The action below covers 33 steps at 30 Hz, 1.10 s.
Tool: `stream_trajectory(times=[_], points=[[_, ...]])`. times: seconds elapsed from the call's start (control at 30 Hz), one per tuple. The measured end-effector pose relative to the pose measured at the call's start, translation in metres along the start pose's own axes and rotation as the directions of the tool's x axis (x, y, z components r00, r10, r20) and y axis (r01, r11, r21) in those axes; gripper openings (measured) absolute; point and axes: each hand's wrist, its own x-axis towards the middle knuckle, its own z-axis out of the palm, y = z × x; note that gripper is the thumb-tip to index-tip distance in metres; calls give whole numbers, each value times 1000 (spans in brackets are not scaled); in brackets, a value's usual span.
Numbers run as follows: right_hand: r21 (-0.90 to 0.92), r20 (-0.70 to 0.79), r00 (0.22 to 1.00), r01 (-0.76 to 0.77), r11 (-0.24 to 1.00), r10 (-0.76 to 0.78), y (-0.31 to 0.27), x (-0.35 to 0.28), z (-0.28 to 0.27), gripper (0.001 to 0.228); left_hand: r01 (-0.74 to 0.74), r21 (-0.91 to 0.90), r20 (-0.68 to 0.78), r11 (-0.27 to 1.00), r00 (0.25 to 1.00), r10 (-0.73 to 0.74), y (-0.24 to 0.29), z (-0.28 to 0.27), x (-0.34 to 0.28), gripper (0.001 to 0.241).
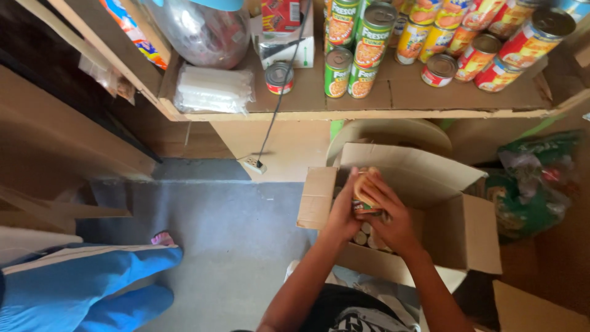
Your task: Stock canned goods from a cardboard box onto a wooden shelf and wipe them with a cloth.
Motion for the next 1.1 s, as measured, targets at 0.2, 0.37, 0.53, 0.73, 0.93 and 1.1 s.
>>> stream_trajectory(times=[0.2, 0.37, 0.53, 0.73, 0.93, 1.1], points=[[267, -42, 998, 48, 963, -38, 49, -40, 7, 23, -176, -3, 179, 984, 968, 174, -8, -48, 27, 43], [381, -61, 911, -357, 853, 409, 60, -19, -22, 35, -123, 52, -10, 991, 992, 123, 17, -27, 7, 50], [689, 221, 802, -531, 493, 555, 27, 6, -1, 54, -80, 52, 195, 995, 978, 68, 11, -7, -1, 52], [-73, 186, 974, 143, 987, -127, 8, -3, 9, 61, -142, -31, -22, 989, 990, 141, 9, -32, 2, 55], [61, 26, 990, -140, 988, 139, 57, -44, 6, 29, -198, 54, 97, 979, 977, 192, 2, -61, 19, 33], [620, 0, 703, -558, 551, 712, 118, -36, -15, 24, -136, 27, 75, 990, 988, 134, 29, -8, -22, 50]])
